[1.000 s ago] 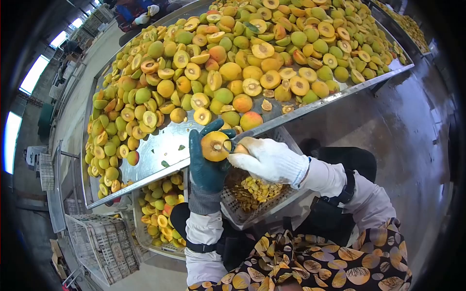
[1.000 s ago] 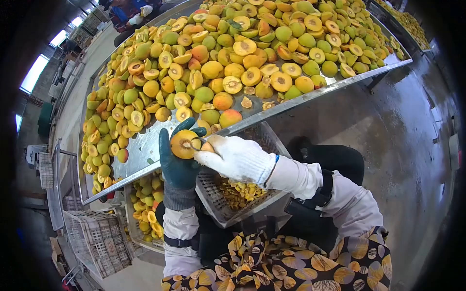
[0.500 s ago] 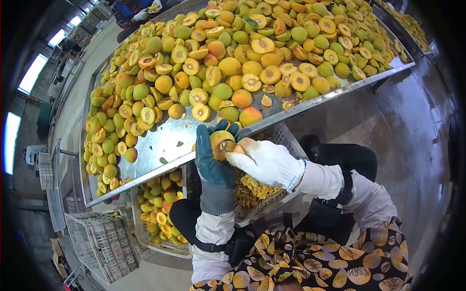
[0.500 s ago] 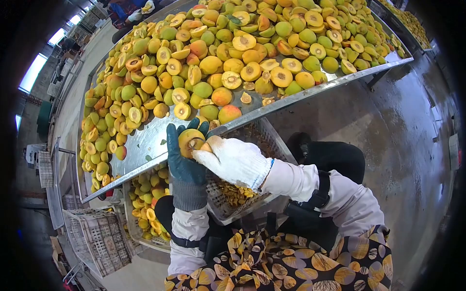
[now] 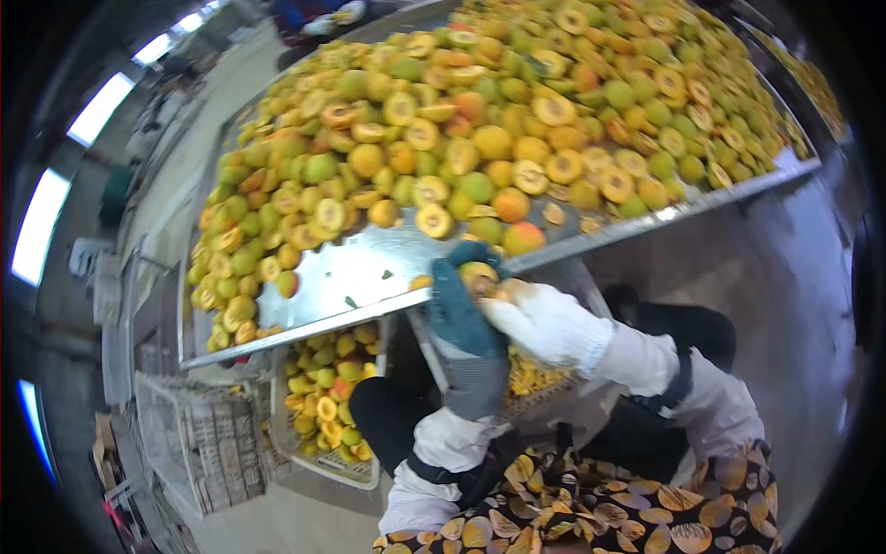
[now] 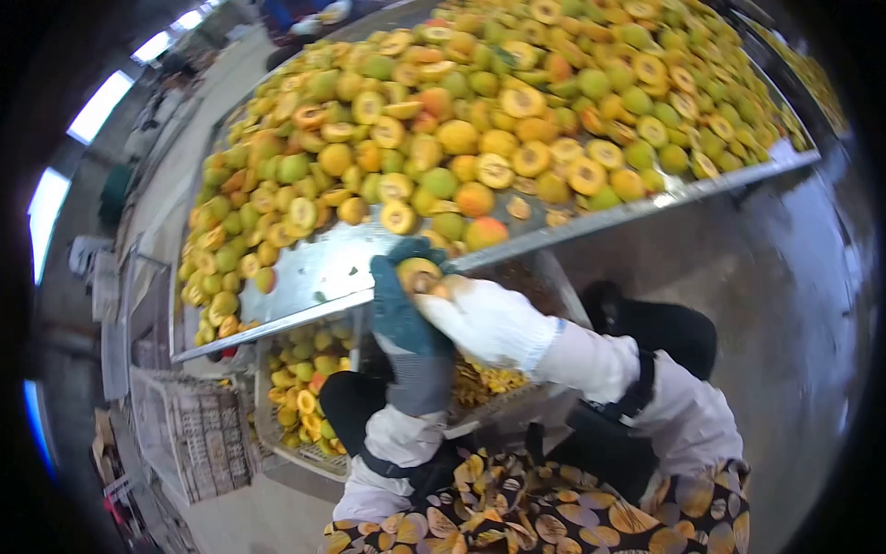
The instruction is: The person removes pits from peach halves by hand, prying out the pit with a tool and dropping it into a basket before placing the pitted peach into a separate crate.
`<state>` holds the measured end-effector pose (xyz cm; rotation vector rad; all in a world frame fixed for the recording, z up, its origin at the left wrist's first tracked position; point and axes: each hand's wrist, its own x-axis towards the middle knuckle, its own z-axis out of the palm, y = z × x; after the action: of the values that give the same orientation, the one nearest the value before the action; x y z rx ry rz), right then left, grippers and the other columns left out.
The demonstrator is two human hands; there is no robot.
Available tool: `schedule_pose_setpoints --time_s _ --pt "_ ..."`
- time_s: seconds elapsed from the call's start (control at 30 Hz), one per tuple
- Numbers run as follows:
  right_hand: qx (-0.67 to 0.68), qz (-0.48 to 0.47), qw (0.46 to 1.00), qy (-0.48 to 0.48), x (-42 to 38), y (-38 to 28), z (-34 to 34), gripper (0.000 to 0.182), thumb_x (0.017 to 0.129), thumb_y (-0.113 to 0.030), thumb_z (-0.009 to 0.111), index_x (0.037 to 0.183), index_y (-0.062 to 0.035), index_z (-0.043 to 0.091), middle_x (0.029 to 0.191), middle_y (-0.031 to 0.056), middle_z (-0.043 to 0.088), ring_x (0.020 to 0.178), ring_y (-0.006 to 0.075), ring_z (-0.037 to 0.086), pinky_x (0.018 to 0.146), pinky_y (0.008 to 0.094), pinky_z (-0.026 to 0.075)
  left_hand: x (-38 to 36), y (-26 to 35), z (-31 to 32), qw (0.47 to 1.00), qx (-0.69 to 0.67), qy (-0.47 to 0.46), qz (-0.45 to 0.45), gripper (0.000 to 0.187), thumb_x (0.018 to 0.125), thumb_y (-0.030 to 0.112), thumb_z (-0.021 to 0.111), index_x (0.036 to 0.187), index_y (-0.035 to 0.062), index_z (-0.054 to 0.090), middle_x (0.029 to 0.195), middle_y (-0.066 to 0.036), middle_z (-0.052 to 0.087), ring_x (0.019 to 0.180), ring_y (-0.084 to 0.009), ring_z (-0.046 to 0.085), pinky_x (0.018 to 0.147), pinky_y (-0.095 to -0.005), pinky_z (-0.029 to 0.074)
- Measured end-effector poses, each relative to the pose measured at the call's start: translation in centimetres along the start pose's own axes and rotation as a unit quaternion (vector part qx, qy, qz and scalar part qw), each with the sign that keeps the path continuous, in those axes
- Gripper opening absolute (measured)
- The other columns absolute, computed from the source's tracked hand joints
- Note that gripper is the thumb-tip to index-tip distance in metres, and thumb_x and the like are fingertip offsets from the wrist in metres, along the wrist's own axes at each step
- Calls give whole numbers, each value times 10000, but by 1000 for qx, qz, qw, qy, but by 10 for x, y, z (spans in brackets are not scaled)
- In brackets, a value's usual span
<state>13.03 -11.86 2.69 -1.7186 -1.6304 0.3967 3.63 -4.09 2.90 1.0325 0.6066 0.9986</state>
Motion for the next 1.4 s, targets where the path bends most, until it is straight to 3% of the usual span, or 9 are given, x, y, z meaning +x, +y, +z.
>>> schedule_pose_setpoints --time_s 0.13,0.4,0.63,0.77,0.9,1.0,1.13,1.37,1.4 --pt "289 97 938 -163 3 -11 -32 365 1074 -354 395 1014 -34 561 608 87 541 422 153 514 381 297 387 -5 12 7 998 43 4 43 483 1106 402 343 1180 9 613 1069 -61 646 949 -142 595 876 -294 490" --pt "544 301 771 -137 6 -32 -30 436 1056 -431 424 943 -30 552 487 58 489 340 157 446 346 292 355 -1 13 -11 975 157 -45 148 366 1091 300 447 1209 -7 607 1079 -91 655 909 -149 612 847 -295 511" --pt "523 263 801 -129 7 -34 -23 449 1042 -484 475 922 -58 551 528 11 483 352 136 430 349 273 338 4 10 -10 995 37 -53 71 418 1090 360 431 1200 3 621 1071 -100 680 928 -159 638 823 -303 534" --pt "737 296 581 -181 11 -27 -26 472 1029 -515 490 893 -67 551 515 -1 435 332 128 397 309 277 310 14 27 -13 996 37 -76 -21 513 1095 416 380 1130 -24 643 991 -102 709 880 -152 650 807 -286 535" --pt "554 265 779 -127 10 -34 -20 491 1035 -526 470 887 -64 541 462 0 424 317 119 400 311 273 329 14 21 -13 980 146 -93 98 570 1101 455 306 1177 -19 614 1050 -106 690 935 -152 627 888 -312 507" --pt "702 343 598 -178 14 -27 -27 509 1039 -511 448 888 -34 541 441 30 432 308 141 406 310 288 339 17 28 -15 982 109 -137 70 490 1100 393 356 1221 -22 587 1082 -122 669 1009 -172 618 920 -326 494" --pt "508 309 785 -174 13 -31 -28 543 1009 -580 469 914 -50 544 472 30 458 309 137 385 308 292 334 23 17 -18 985 76 -152 4 523 1102 415 325 1185 -23 598 1068 -120 683 938 -185 650 857 -313 532" --pt "842 250 366 -307 9 -9 -15 548 987 -624 486 905 -85 535 488 -62 386 330 52 399 280 217 246 34 37 -30 935 202 -263 124 452 1099 343 365 1186 -32 602 1090 -128 680 992 -202 649 908 -336 512" --pt "826 248 406 -302 8 -4 -15 536 1006 -591 481 920 -66 544 496 -36 430 333 82 427 298 240 289 38 40 -31 921 226 -287 134 450 1098 341 367 1180 -31 605 1093 -123 678 992 -200 646 913 -336 507"
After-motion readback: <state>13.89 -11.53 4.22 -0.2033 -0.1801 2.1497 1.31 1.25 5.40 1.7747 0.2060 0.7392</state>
